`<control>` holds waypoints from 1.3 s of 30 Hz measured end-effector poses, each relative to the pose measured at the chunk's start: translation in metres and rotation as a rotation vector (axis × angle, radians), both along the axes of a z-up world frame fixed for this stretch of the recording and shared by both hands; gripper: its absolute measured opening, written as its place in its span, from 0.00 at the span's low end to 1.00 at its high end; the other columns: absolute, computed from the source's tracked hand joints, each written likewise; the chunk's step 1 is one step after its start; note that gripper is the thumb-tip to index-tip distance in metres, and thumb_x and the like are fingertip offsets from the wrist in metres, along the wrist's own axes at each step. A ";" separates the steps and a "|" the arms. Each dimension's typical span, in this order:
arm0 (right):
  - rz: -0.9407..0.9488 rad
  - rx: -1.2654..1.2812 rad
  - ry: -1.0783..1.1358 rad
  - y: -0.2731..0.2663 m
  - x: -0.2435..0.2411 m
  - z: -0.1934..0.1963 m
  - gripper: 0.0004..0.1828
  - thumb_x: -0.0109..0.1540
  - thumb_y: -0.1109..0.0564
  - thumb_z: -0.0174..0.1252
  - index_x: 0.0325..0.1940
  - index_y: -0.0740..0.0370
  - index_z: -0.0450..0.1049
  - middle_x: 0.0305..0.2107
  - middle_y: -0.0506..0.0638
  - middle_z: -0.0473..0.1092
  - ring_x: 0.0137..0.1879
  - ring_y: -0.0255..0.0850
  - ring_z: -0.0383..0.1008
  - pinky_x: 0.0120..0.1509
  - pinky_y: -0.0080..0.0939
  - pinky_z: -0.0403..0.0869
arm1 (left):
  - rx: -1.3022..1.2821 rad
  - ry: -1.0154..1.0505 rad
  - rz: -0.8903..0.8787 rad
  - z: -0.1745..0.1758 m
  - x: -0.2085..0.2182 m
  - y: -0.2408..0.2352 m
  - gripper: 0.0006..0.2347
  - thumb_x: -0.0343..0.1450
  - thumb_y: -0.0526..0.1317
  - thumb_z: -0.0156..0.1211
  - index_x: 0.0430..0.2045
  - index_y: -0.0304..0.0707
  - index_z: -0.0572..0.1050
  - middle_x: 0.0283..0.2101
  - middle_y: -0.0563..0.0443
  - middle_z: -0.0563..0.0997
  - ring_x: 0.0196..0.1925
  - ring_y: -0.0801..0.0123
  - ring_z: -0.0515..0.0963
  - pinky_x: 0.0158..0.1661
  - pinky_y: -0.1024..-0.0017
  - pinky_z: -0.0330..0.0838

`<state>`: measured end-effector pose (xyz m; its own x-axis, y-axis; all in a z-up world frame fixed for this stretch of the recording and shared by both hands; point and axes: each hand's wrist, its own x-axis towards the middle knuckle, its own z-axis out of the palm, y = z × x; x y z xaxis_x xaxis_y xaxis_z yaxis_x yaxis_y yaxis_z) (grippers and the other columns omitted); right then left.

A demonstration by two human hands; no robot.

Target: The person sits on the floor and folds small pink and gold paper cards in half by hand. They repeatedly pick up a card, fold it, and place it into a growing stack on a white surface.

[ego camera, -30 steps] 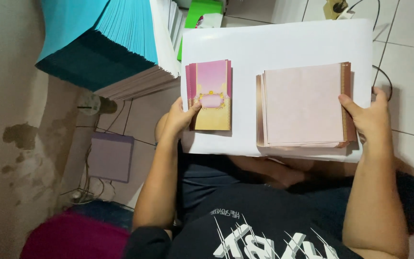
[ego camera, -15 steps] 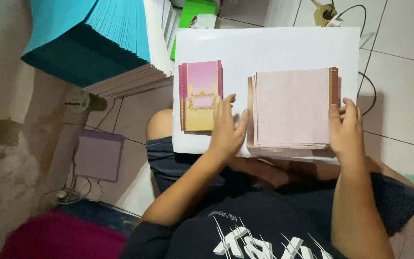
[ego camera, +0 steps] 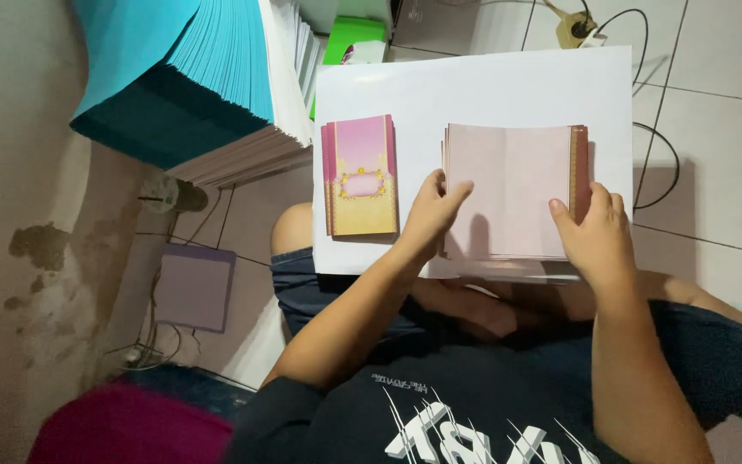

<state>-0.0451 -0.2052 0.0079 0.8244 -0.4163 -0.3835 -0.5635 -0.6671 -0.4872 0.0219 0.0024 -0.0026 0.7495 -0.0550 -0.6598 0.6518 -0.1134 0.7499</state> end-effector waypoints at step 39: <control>0.037 -0.331 -0.383 -0.003 -0.023 -0.037 0.36 0.63 0.43 0.72 0.65 0.68 0.69 0.48 0.57 0.63 0.57 0.61 0.70 0.53 0.60 0.75 | 0.751 -1.404 -0.485 -0.048 -0.032 -0.025 0.20 0.63 0.37 0.68 0.50 0.37 0.76 0.62 0.32 0.69 0.66 0.42 0.67 0.58 0.52 0.61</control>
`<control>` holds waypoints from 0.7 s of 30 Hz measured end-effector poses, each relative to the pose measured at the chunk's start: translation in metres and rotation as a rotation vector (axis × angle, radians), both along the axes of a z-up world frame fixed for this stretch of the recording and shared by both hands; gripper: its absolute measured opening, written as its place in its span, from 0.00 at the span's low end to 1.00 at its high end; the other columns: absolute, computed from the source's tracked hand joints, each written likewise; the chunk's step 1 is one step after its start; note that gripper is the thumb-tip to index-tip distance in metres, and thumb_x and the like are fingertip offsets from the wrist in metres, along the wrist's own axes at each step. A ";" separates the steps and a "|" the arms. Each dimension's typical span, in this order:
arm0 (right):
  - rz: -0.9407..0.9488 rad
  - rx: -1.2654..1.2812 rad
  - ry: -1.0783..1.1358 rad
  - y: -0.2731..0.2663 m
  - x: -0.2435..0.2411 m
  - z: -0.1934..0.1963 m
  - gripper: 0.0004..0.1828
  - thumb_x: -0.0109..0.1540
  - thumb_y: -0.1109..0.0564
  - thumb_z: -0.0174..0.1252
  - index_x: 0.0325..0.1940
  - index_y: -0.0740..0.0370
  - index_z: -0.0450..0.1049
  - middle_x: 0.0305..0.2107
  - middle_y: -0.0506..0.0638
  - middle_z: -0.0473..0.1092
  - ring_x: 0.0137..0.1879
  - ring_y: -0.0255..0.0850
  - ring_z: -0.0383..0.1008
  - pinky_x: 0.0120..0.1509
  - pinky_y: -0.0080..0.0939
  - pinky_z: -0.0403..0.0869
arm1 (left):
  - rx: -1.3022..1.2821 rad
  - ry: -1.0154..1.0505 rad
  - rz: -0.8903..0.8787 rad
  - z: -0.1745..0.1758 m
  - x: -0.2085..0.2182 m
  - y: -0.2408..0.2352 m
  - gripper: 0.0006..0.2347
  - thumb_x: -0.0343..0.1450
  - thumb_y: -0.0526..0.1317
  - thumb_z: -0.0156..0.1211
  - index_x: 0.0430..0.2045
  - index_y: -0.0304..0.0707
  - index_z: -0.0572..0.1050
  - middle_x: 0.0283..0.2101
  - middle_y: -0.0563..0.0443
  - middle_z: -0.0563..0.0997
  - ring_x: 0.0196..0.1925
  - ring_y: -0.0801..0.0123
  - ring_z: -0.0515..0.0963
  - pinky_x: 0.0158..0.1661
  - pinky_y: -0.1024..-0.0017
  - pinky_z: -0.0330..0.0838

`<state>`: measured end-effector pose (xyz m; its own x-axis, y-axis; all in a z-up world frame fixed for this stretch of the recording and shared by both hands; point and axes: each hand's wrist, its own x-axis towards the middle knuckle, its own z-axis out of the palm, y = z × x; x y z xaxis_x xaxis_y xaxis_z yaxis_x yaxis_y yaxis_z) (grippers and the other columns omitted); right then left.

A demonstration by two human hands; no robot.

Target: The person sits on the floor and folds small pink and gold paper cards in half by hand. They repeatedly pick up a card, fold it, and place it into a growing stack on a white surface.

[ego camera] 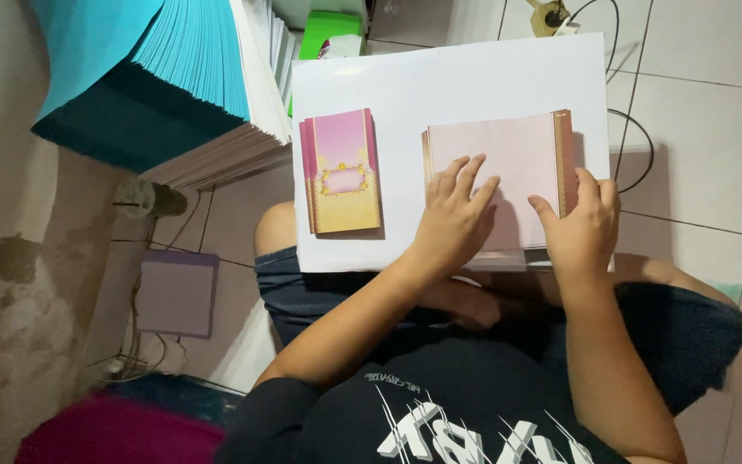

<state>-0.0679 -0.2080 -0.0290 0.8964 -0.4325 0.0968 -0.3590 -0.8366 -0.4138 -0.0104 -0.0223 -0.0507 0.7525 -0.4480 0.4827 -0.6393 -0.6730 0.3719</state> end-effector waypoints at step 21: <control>0.034 0.954 -0.175 -0.010 -0.008 -0.003 0.26 0.77 0.40 0.34 0.60 0.57 0.73 0.56 0.63 0.67 0.65 0.50 0.69 0.71 0.52 0.67 | -0.063 0.056 -0.135 -0.042 0.008 -0.006 0.18 0.66 0.33 0.63 0.51 0.33 0.77 0.59 0.35 0.74 0.67 0.45 0.71 0.69 0.49 0.59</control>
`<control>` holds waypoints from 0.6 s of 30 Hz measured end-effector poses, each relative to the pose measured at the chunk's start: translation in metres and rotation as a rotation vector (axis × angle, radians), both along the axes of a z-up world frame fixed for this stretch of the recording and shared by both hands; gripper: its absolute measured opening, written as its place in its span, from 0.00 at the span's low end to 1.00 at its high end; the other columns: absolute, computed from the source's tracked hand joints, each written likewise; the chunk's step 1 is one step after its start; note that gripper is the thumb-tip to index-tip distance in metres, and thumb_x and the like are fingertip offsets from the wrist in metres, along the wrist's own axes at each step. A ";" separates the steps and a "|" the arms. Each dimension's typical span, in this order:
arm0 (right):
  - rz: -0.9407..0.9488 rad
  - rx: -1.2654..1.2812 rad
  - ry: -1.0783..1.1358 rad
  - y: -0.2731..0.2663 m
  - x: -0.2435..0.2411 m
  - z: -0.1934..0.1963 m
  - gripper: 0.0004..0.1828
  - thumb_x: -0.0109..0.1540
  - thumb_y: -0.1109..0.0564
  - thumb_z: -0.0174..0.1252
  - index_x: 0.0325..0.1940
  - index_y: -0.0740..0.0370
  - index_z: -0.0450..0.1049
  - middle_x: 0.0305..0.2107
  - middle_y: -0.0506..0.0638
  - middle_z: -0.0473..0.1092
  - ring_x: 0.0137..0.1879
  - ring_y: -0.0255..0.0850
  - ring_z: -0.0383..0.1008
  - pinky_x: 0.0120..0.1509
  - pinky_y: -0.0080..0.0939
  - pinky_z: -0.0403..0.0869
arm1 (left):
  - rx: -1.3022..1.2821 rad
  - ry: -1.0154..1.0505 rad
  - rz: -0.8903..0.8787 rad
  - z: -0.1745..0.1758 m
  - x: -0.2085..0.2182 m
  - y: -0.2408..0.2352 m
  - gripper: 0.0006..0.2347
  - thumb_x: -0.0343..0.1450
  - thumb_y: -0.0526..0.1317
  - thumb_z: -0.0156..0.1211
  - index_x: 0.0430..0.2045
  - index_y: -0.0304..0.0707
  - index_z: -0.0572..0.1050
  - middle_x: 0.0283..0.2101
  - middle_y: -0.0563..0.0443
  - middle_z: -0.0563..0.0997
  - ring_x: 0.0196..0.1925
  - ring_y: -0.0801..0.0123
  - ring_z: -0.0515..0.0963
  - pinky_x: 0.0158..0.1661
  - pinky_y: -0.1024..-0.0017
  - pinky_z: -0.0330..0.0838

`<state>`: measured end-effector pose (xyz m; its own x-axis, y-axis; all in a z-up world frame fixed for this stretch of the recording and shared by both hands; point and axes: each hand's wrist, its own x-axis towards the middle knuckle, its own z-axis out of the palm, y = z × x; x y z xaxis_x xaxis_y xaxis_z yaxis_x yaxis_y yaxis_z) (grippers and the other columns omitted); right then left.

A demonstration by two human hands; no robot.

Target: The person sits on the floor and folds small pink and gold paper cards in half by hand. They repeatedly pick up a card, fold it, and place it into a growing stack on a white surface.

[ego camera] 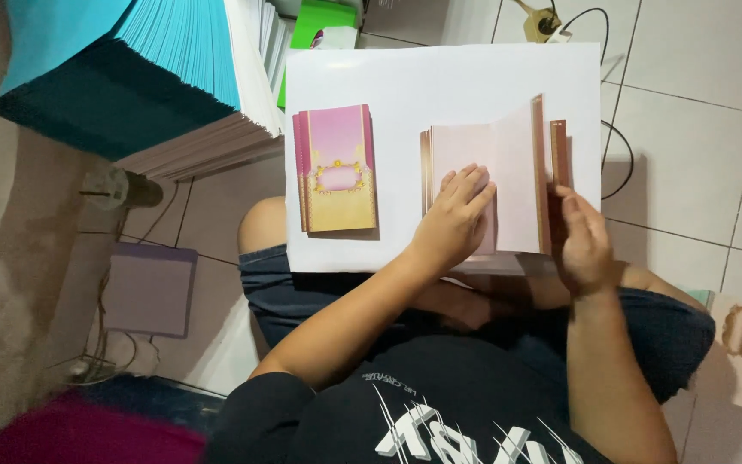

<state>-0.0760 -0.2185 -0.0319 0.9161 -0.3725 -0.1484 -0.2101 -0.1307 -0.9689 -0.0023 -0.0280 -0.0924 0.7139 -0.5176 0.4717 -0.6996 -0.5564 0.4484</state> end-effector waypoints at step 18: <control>0.404 -0.948 -0.407 0.045 0.014 -0.045 0.29 0.67 0.50 0.57 0.71 0.63 0.68 0.67 0.60 0.66 0.71 0.59 0.64 0.73 0.56 0.64 | -0.755 0.750 0.136 -0.006 0.027 0.032 0.13 0.80 0.47 0.50 0.53 0.43 0.77 0.43 0.41 0.84 0.51 0.51 0.83 0.48 0.60 0.77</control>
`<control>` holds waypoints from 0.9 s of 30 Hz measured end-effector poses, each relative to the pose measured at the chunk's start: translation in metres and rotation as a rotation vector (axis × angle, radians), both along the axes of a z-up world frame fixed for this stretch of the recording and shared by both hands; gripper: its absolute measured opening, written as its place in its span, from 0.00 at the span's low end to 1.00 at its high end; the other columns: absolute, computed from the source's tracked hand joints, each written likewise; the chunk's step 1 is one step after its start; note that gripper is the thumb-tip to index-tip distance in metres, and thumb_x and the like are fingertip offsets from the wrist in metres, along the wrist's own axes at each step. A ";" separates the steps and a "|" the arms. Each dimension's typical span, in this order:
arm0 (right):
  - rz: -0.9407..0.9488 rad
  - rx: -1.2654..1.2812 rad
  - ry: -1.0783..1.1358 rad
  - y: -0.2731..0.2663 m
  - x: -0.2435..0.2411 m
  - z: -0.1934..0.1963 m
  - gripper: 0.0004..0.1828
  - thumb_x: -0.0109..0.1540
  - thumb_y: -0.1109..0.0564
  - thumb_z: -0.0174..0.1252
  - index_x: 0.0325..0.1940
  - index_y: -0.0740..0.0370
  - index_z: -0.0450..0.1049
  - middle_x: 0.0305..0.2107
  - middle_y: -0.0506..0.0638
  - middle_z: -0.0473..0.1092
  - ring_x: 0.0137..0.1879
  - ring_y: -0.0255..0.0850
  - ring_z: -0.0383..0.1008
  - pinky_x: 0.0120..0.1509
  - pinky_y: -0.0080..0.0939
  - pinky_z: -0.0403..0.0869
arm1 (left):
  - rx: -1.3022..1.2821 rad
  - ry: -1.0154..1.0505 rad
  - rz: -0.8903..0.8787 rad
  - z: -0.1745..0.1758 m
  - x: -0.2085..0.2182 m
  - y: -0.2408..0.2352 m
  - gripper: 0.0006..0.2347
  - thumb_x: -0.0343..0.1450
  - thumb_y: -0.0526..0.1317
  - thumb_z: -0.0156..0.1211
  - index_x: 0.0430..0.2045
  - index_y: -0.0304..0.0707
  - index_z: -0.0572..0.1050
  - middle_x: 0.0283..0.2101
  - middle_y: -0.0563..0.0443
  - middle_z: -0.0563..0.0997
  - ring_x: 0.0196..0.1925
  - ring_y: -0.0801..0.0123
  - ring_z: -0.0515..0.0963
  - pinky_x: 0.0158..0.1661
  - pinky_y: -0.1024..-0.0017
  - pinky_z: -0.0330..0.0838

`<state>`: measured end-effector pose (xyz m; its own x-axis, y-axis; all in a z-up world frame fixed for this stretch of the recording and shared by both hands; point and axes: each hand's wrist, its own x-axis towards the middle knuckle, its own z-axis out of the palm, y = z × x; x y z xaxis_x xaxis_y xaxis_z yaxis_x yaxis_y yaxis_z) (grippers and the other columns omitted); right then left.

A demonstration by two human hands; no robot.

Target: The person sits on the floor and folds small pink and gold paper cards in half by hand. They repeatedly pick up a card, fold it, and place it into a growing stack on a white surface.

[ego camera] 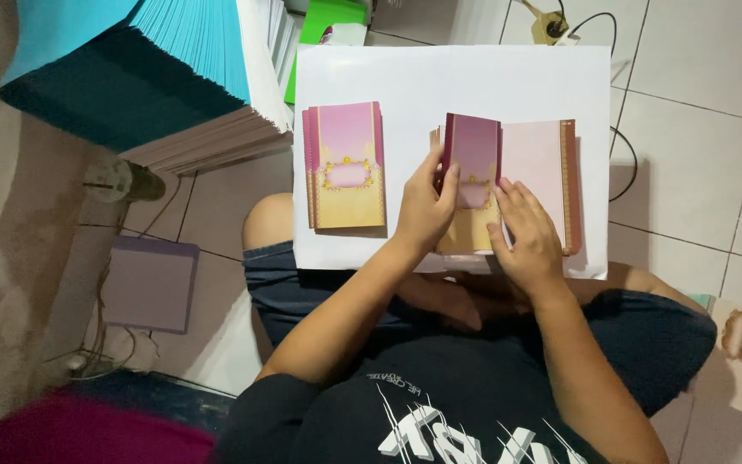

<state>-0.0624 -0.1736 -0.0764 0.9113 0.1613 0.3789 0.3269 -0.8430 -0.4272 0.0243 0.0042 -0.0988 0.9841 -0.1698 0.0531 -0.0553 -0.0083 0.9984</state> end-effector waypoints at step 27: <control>0.054 -0.442 0.266 -0.018 0.013 -0.019 0.38 0.68 0.47 0.36 0.82 0.59 0.45 0.78 0.56 0.45 0.81 0.53 0.45 0.80 0.59 0.45 | 1.110 -0.490 -0.106 0.003 -0.015 -0.035 0.27 0.76 0.45 0.39 0.71 0.32 0.55 0.76 0.37 0.56 0.78 0.47 0.55 0.73 0.45 0.40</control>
